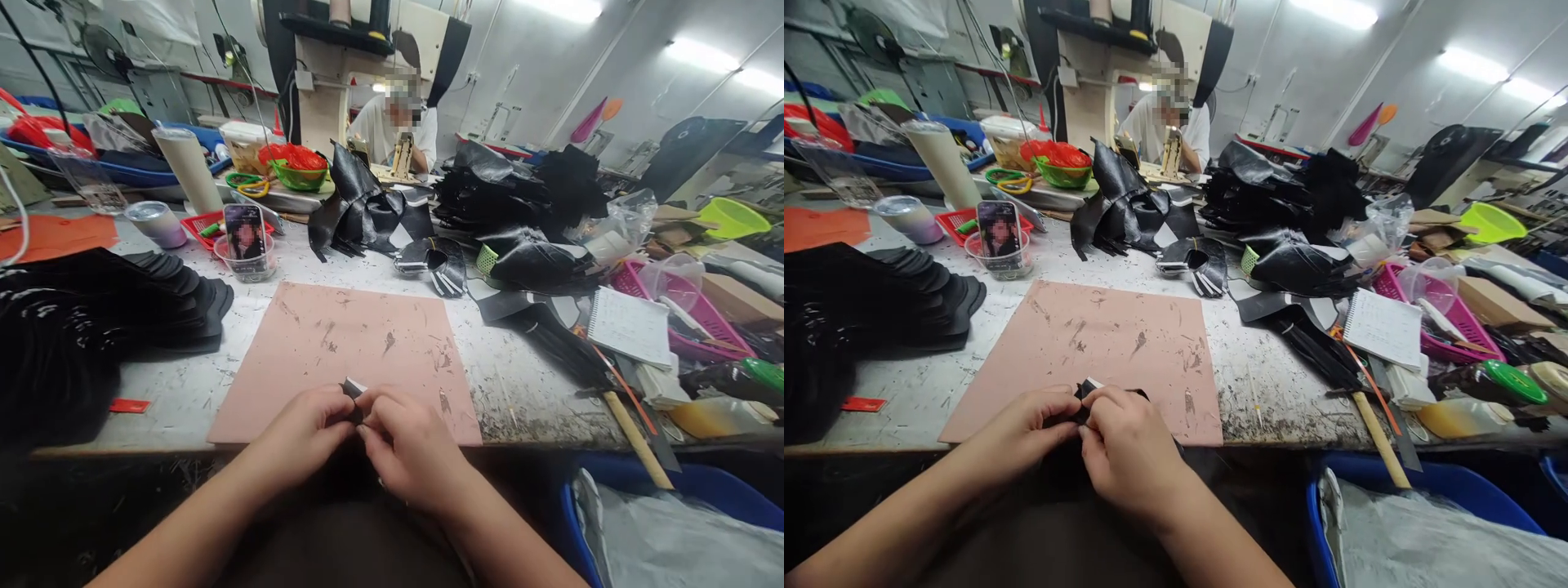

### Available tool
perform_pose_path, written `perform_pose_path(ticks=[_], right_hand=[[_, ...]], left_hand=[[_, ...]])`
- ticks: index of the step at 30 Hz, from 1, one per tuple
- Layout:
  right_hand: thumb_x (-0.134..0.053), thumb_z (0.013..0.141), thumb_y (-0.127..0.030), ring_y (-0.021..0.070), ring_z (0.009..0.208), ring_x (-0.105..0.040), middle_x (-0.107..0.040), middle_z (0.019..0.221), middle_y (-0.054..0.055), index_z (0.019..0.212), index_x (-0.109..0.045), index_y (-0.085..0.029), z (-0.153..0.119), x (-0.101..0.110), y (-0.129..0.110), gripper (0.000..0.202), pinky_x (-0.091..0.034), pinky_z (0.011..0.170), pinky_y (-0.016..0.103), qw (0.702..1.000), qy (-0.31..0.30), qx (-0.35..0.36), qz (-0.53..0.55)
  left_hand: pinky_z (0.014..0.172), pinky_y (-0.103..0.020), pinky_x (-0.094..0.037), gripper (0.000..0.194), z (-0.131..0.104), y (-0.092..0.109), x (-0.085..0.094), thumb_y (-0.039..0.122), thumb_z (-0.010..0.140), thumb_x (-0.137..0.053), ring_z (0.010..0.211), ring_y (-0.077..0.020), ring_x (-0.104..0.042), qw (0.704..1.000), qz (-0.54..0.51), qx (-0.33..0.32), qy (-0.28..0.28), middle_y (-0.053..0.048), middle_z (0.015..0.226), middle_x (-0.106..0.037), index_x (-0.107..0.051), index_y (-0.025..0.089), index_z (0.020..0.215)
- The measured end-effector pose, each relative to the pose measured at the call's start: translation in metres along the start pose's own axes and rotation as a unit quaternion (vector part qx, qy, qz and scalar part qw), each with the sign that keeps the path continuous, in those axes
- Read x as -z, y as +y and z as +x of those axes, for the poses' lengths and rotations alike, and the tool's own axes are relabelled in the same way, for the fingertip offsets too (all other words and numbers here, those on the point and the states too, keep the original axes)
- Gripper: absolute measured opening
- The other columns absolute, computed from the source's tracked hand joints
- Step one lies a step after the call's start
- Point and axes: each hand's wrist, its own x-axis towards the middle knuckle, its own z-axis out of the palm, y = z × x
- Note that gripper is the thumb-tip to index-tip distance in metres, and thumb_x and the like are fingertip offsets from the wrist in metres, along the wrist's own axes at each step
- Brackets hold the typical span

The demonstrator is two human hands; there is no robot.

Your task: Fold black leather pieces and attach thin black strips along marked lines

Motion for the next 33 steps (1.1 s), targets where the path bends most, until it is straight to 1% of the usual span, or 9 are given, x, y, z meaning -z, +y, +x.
perform_pose_path(ticks=[2, 5, 10, 14, 21, 25, 29, 31, 33], right_hand=[[-0.053, 0.075, -0.012, 0.0138, 0.076, -0.06, -0.065, 0.086, 0.004, 0.065, -0.05, -0.019, 0.001, 0.006, 0.001, 0.012, -0.047, 0.069, 0.025, 0.997, -0.008, -0.039, 0.067], [-0.059, 0.072, -0.013, 0.0135, 0.077, -0.062, -0.067, 0.082, 0.003, 0.061, -0.052, -0.018, 0.002, 0.01, 0.004, 0.014, -0.048, 0.072, 0.025, 0.987, 0.019, -0.079, 0.136], [-0.061, 0.07, -0.013, 0.014, 0.08, -0.063, -0.067, 0.084, 0.003, 0.061, -0.055, -0.018, 0.003, 0.01, 0.006, 0.011, -0.047, 0.074, 0.025, 0.983, 0.013, -0.108, 0.145], [-0.061, 0.071, -0.013, 0.0133, 0.079, -0.062, -0.067, 0.082, 0.002, 0.06, -0.054, -0.017, 0.003, 0.01, 0.006, 0.013, -0.046, 0.073, 0.024, 0.985, 0.013, -0.11, 0.13], [-0.059, 0.068, -0.01, 0.0125, 0.072, -0.06, -0.064, 0.077, 0.0, 0.056, -0.049, -0.018, 0.004, 0.009, 0.006, 0.017, -0.045, 0.068, 0.023, 0.982, 0.014, -0.143, 0.121], [-0.058, 0.067, -0.009, 0.0121, 0.073, -0.054, -0.056, 0.078, 0.0, 0.058, -0.046, -0.018, 0.004, 0.013, 0.006, 0.018, -0.042, 0.067, 0.023, 0.989, -0.014, -0.131, 0.071], [-0.058, 0.071, -0.013, 0.0126, 0.076, -0.053, -0.054, 0.079, 0.0, 0.065, -0.05, -0.018, 0.001, 0.019, 0.01, 0.011, -0.042, 0.069, 0.024, 0.99, -0.062, -0.102, 0.07], [-0.057, 0.071, -0.012, 0.0122, 0.074, -0.053, -0.055, 0.076, -0.001, 0.067, -0.051, -0.018, 0.001, 0.021, 0.014, 0.009, -0.042, 0.068, 0.023, 0.99, -0.074, -0.088, 0.084], [-0.056, 0.071, -0.011, 0.0116, 0.072, -0.054, -0.057, 0.074, -0.001, 0.066, -0.052, -0.018, 0.0, 0.02, 0.017, 0.01, -0.042, 0.068, 0.023, 0.989, -0.067, -0.088, 0.098]], left_hand=[[0.059, -0.025, -0.038, 0.016, 0.001, 0.001, 0.003, 0.028, 0.07, -0.047, 0.064, -0.0141, -0.047, 0.999, -0.023, 0.022, -0.031, 0.002, 0.063, -0.049, -0.051, 0.017, 0.06], [0.058, -0.024, -0.037, 0.017, 0.004, 0.003, 0.008, 0.031, 0.069, -0.05, 0.063, -0.0133, -0.046, 0.996, -0.038, 0.036, -0.066, 0.002, 0.063, -0.049, -0.055, 0.016, 0.063], [0.058, -0.023, -0.037, 0.014, 0.005, 0.0, 0.009, 0.029, 0.07, -0.052, 0.064, -0.0132, -0.047, 0.993, -0.056, 0.036, -0.095, 0.003, 0.065, -0.051, -0.057, 0.016, 0.066], [0.062, -0.024, -0.039, 0.014, 0.006, -0.003, 0.007, 0.029, 0.072, -0.051, 0.069, -0.0143, -0.049, 0.994, -0.056, 0.024, -0.092, 0.002, 0.07, -0.054, -0.058, 0.017, 0.069], [0.056, -0.021, -0.038, 0.012, 0.005, 0.004, 0.004, 0.027, 0.071, -0.049, 0.063, -0.0126, -0.048, 0.995, -0.023, 0.024, -0.092, 0.004, 0.064, -0.05, -0.052, 0.018, 0.065], [0.056, -0.022, -0.039, 0.013, 0.008, 0.008, 0.003, 0.029, 0.071, -0.049, 0.062, -0.0135, -0.049, 0.995, 0.039, 0.006, -0.095, 0.003, 0.065, -0.051, -0.051, 0.018, 0.065], [0.065, -0.024, -0.042, 0.02, 0.009, 0.009, 0.003, 0.033, 0.074, -0.047, 0.071, -0.0155, -0.053, 0.994, 0.058, -0.029, -0.089, 0.0, 0.071, -0.057, -0.055, 0.018, 0.064], [0.065, -0.024, -0.042, 0.021, 0.009, 0.009, 0.001, 0.034, 0.074, -0.047, 0.07, -0.0158, -0.054, 0.996, 0.056, -0.002, -0.071, 0.0, 0.071, -0.058, -0.058, 0.018, 0.068], [0.061, -0.024, -0.041, 0.021, 0.009, 0.008, 0.0, 0.034, 0.073, -0.048, 0.067, -0.0152, -0.053, 0.997, 0.051, 0.04, -0.051, 0.001, 0.069, -0.059, -0.06, 0.018, 0.075]])
